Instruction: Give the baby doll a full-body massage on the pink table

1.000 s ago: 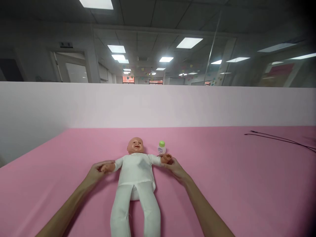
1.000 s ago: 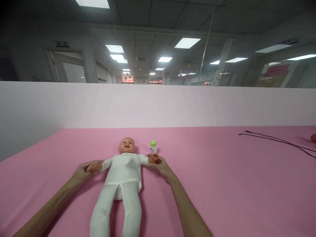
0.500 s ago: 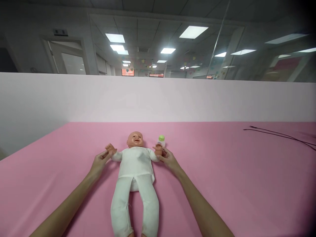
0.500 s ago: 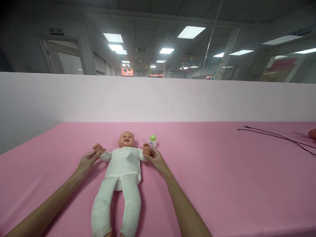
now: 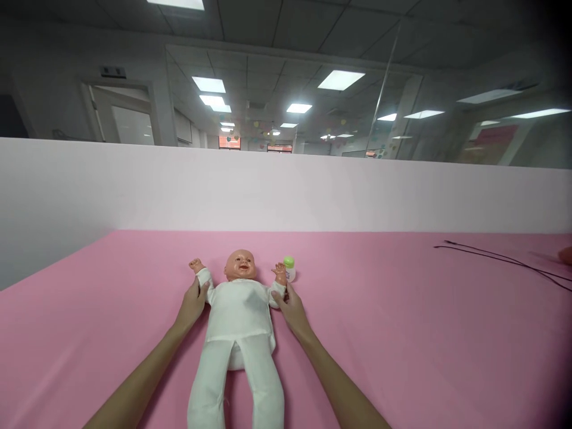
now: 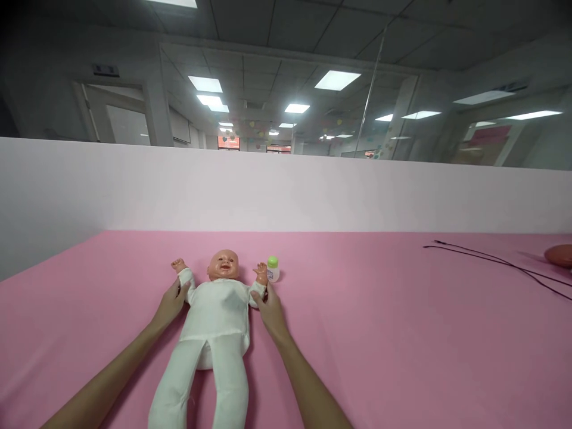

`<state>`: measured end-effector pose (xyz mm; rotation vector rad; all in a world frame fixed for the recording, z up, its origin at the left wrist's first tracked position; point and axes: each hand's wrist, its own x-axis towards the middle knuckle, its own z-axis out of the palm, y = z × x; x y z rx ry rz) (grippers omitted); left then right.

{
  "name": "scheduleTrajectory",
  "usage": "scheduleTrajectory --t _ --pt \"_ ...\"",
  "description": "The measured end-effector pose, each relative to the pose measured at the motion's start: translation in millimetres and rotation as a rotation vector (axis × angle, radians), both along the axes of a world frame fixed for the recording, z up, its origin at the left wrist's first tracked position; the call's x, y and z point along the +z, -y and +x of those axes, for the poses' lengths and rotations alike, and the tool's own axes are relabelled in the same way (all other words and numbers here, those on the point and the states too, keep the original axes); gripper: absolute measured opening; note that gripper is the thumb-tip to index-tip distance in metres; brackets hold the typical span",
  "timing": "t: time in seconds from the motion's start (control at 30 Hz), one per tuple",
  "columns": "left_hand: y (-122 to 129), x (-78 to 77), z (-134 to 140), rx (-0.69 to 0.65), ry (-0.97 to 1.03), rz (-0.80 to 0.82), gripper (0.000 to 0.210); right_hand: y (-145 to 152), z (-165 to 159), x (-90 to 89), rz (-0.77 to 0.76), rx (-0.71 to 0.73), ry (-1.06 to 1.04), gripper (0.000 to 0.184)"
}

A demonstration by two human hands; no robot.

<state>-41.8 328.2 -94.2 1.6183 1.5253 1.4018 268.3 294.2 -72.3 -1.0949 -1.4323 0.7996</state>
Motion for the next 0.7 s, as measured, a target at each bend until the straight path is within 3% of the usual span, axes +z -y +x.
scheduleTrajectory --t 0.1,0.3,0.43,0.5,0.6,0.7 --pt "-1 4.7 0 -0.033 0.032 0.024 0.051 -4 -3 -1.7 -0.060 -0.029 0.056 0.041" --pt "6 19.7 -24 -0.361 0.290 -0.037 0.044 -6 15 8.4 -0.179 0.285 -0.095 0.050" --pt "12 23.4 -41 -0.571 0.226 -0.106 0.019 -7 33 8.9 -0.195 0.388 -0.033 0.020" --pt "13 24.1 -43 -0.644 0.164 -0.119 0.011 -8 36 6.3 -0.185 0.456 0.033 0.014" --pt "13 25.9 -40 -0.648 0.136 -0.097 0.011 -9 37 5.2 -0.155 0.485 0.100 0.015" --pt "14 27.9 -35 -0.542 0.235 -0.072 0.028 -7 35 9.1 -0.174 0.392 0.081 0.031"
